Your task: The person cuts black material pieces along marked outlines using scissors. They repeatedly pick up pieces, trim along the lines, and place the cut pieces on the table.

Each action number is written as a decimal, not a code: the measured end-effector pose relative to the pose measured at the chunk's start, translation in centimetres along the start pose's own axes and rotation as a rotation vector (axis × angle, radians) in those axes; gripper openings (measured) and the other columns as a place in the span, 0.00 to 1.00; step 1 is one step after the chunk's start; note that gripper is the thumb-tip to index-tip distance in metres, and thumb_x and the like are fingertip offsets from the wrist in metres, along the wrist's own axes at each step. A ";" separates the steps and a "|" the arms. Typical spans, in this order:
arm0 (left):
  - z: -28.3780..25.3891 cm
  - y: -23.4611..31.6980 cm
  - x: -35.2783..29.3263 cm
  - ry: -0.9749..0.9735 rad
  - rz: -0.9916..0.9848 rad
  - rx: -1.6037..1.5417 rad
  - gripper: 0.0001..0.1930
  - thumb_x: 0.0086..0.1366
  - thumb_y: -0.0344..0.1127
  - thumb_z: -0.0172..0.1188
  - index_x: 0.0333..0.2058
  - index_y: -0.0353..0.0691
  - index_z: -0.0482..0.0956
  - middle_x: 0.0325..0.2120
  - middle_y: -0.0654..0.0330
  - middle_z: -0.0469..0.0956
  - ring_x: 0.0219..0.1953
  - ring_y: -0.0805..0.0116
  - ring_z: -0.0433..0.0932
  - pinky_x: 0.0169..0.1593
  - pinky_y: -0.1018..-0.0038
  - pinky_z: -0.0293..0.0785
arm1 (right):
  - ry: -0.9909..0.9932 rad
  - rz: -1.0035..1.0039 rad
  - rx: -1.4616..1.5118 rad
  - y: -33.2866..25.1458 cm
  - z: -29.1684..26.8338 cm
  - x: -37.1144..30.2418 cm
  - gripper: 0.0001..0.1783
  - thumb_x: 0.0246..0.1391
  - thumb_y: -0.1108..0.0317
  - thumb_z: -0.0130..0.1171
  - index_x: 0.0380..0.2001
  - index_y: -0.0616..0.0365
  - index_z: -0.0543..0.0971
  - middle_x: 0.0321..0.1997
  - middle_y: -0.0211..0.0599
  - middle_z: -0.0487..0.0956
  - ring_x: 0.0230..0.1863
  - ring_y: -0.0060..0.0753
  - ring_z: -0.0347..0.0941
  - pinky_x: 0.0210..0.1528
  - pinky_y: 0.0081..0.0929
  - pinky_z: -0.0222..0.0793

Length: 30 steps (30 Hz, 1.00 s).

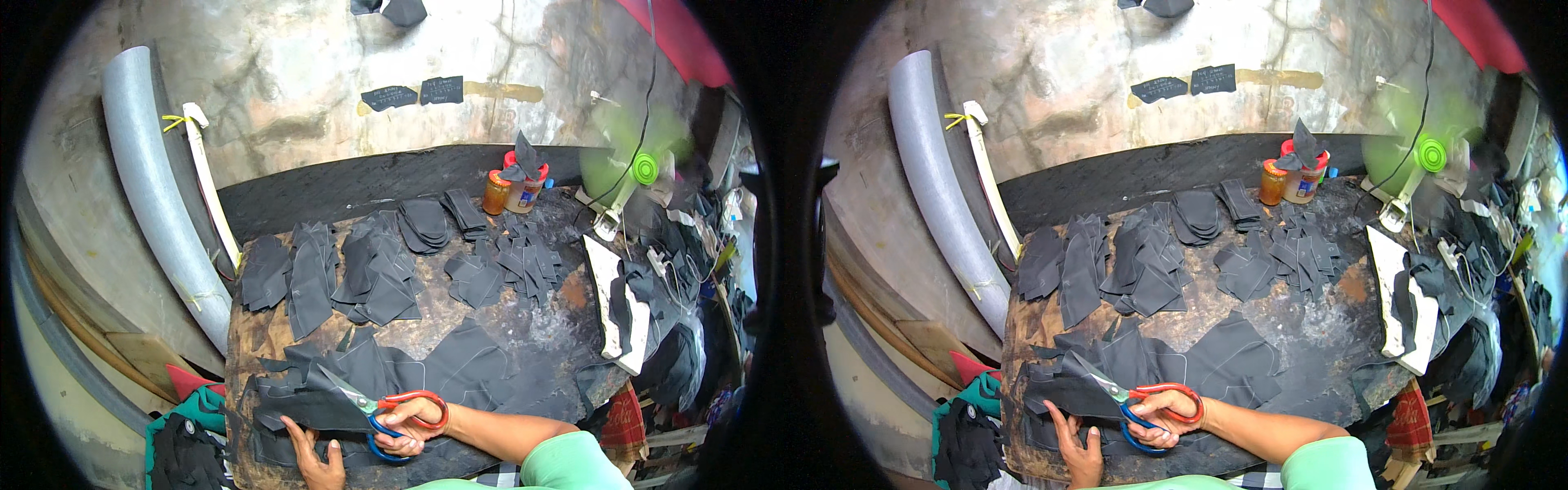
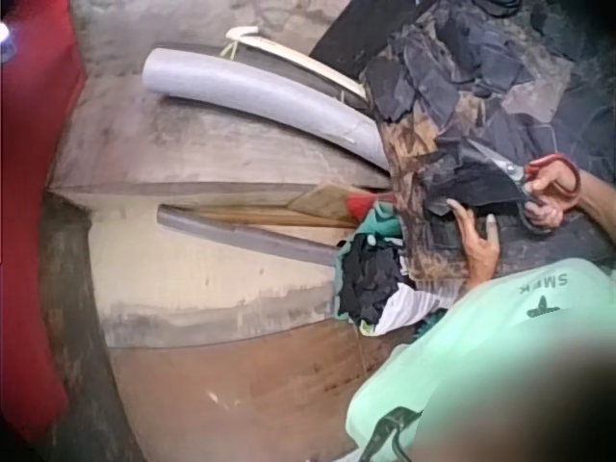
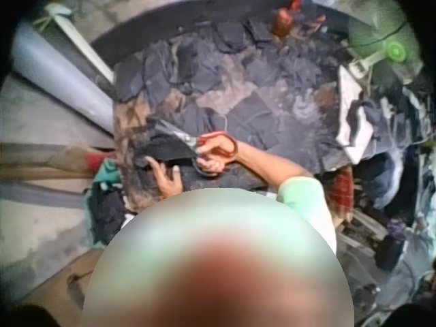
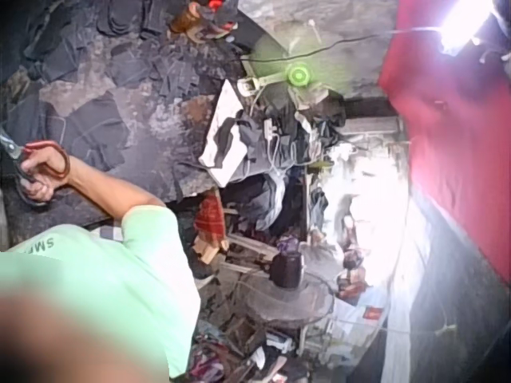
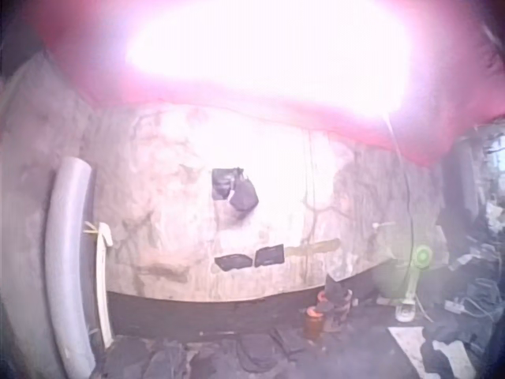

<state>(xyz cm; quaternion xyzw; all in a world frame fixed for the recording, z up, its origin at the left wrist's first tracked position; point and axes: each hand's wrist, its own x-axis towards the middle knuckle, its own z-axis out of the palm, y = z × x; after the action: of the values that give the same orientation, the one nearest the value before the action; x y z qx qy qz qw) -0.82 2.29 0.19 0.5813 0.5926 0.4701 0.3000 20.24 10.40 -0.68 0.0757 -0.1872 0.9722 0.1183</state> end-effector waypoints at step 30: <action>-0.2 -0.9 0.3 0.057 -0.061 -0.120 0.43 0.57 0.22 0.50 0.68 0.36 0.36 0.63 0.40 0.54 0.56 0.53 0.70 0.56 0.66 0.65 | 0.228 -0.004 0.093 -0.1 -0.4 0.3 0.24 0.63 0.50 0.42 0.28 0.63 0.68 0.18 0.30 0.61 0.16 0.21 0.56 0.15 0.19 0.52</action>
<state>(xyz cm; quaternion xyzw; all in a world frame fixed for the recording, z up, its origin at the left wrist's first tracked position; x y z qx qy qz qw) -1.39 2.68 -0.46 0.5304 0.5892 0.5115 0.3316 19.98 10.74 -0.99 -0.0293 -0.1272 0.9819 0.1373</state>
